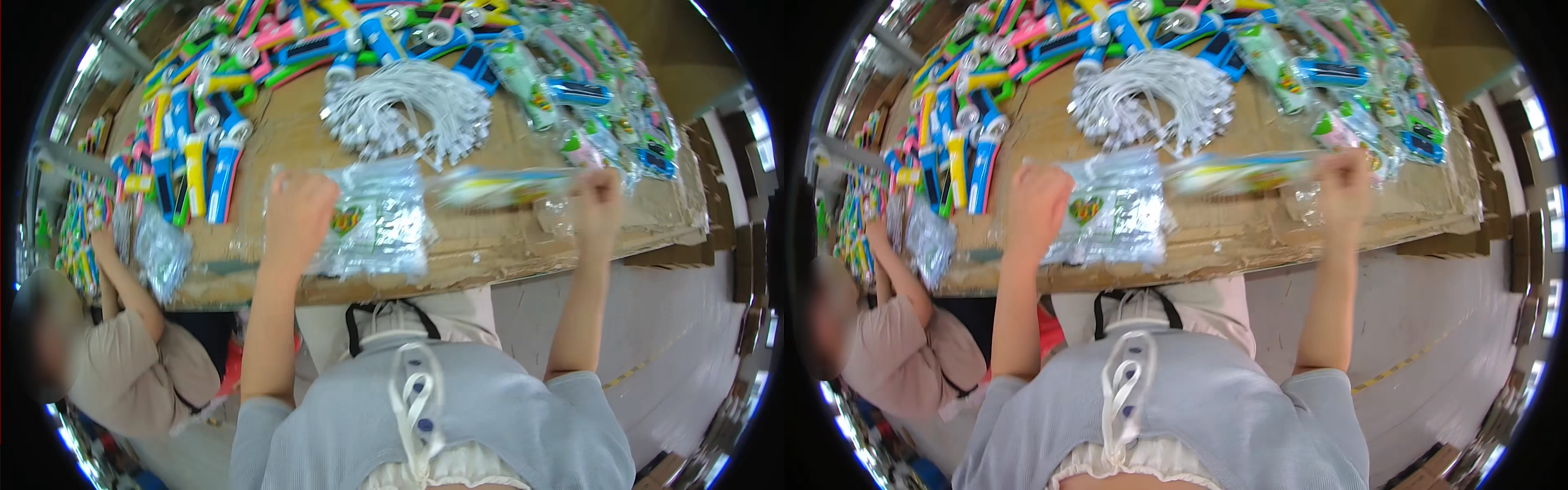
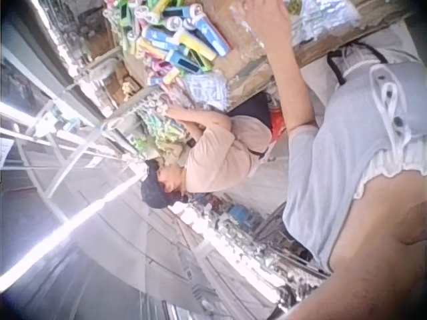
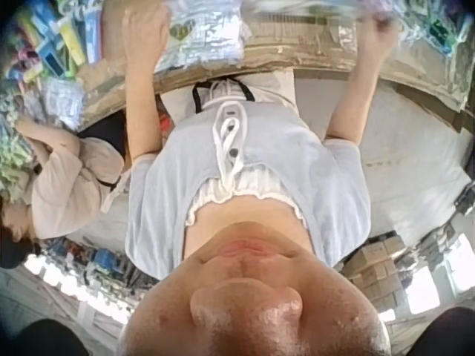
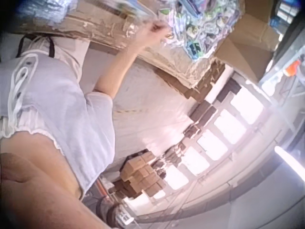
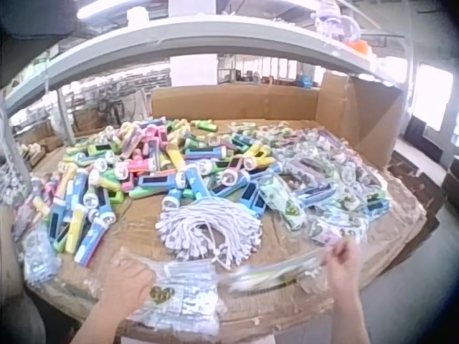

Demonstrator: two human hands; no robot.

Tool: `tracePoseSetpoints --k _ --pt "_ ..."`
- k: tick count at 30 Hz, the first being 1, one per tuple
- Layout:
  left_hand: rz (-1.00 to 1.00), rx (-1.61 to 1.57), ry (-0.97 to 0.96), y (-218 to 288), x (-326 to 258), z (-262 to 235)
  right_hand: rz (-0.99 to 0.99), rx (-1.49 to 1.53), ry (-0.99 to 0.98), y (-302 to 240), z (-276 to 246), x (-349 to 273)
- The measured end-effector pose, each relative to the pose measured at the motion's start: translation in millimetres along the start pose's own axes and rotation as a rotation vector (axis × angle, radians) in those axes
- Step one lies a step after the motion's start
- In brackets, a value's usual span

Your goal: Packaging colorful flashlights and USB charging cables into plastic bags at a factory workstation.

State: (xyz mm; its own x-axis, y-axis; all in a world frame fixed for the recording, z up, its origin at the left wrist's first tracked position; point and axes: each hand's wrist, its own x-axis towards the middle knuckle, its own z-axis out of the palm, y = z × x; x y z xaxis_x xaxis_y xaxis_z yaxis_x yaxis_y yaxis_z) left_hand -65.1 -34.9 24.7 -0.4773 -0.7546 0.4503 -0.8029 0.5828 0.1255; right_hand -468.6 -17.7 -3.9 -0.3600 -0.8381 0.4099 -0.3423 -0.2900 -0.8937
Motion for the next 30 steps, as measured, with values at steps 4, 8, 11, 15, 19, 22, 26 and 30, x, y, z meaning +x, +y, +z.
tracePoseSetpoints --k 4,8,11,15,19,22,26,30 --pt "-0.252 -0.05 0.015 -38.6 -34.8 5.7 0.114 -0.756 0.31 56.4 -90.0 17.5" --pt "-0.211 -0.119 0.082 -22.9 -40.7 17.8 -0.261 -1.358 0.408 35.0 -51.8 0.8" --pt "-0.223 -0.171 0.018 -20.8 -43.9 33.0 -0.167 -0.789 0.133 -10.8 31.5 -11.4" --pt "-0.318 -0.213 -0.005 -30.4 -45.3 39.3 -0.314 -0.395 -0.425 -53.1 138.1 -37.3" --pt "-0.314 -0.338 -0.168 -51.1 -44.0 43.9 -0.387 -0.218 -0.672 -72.4 212.8 -54.8" --pt "-0.304 -0.243 -0.224 -45.9 -34.7 37.9 -0.504 -0.233 -0.779 -60.1 246.2 -60.7" --pt "-0.409 -0.302 -0.183 -37.1 -37.6 37.8 -0.592 -0.391 -0.908 -55.0 261.9 -63.6" --pt "-0.415 -0.332 -0.005 -23.5 -41.9 29.0 -0.611 -0.287 -0.823 -68.7 255.5 -60.2"
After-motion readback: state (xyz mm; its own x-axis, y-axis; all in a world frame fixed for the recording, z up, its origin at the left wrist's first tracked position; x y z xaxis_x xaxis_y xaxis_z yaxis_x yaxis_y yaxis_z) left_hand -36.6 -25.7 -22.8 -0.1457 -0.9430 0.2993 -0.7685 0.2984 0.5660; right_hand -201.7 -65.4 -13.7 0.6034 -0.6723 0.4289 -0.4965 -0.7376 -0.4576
